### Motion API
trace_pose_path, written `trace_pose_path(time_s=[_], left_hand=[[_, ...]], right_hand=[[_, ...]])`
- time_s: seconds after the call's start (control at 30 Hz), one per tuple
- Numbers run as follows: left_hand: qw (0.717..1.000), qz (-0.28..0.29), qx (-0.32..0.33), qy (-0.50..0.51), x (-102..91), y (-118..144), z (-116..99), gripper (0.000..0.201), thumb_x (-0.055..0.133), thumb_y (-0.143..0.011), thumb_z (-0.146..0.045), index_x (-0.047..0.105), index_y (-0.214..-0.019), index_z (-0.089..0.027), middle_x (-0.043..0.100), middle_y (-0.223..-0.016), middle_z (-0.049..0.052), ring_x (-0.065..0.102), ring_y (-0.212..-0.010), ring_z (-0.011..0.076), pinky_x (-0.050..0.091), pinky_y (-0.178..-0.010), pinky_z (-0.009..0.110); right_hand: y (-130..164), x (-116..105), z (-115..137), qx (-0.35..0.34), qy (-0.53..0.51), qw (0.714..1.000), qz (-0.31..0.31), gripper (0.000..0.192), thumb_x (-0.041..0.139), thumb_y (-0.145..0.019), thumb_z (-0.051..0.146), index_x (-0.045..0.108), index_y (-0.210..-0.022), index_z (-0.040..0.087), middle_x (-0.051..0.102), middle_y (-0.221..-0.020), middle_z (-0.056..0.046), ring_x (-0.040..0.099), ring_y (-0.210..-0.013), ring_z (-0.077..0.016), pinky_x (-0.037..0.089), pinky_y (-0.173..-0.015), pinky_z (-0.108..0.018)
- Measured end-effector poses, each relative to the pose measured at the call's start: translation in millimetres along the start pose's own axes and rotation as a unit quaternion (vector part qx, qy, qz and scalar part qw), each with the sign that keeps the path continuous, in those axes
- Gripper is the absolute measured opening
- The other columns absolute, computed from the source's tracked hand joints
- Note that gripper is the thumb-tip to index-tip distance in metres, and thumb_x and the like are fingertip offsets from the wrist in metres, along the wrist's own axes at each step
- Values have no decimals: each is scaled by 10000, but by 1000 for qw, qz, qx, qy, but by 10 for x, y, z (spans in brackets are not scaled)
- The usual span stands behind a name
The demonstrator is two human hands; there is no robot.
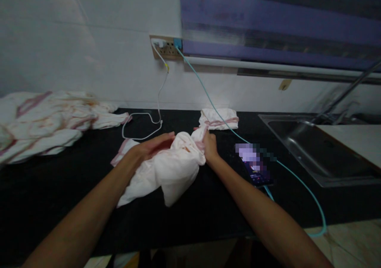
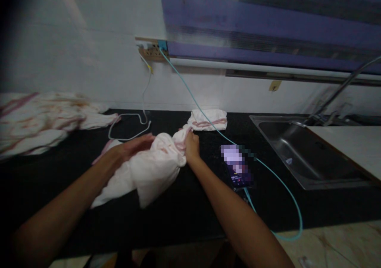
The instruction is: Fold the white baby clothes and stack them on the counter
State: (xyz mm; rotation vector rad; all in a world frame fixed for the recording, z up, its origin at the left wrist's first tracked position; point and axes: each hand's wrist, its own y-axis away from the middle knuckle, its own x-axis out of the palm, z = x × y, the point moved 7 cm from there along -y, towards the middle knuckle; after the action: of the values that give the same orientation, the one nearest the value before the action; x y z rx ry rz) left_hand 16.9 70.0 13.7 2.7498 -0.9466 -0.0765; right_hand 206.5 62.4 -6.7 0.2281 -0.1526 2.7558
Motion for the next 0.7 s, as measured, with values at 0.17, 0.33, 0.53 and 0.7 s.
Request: trace_pose_path(time_s=[0.17, 0.33, 0.53, 0.7], left_hand=[[961, 255, -101, 16, 364, 242, 69, 744, 765, -583, -831, 747, -878, -149, 777, -903, 169, 731, -806, 306, 578, -766, 412], [937, 333, -100, -40, 569, 296, 48, 673, 868, -622, -624, 717, -1097, -171, 777, -945, 132, 713, -759, 249, 577, -683, 336], [930, 297, -89, -199, 544, 158, 141, 661, 887, -670, -402, 645, -1248, -190, 689, -721, -3, 553, -555, 120, 417, -497, 194], [930, 268, -48, -247, 489, 148, 65, 377, 786, -794, -475, 694, -948, -143, 598, -614, -8, 479, -502, 94, 369, -459, 182]], right_hand=[[32, 4, 81, -17, 71, 997, 12, 339, 487, -846, 262, 812, -838, 166, 701, -658, 0, 605, -640, -145, 410, -589, -225], [27, -27, 10, 19, 66, 998, -10, 384, 505, -902, 387, 760, -718, 167, 624, -556, 3, 571, -566, -151, 395, -557, -251], [23, -47, 4, 23, 75, 997, -27, 576, 571, -873, 661, 462, -507, 230, 400, -437, 51, 417, -484, -118, 309, -475, -253], [46, -12, 134, -23, 67, 997, -26, 530, 445, -960, 589, 438, -558, 242, 421, -490, 35, 435, -535, -126, 349, -508, -251]])
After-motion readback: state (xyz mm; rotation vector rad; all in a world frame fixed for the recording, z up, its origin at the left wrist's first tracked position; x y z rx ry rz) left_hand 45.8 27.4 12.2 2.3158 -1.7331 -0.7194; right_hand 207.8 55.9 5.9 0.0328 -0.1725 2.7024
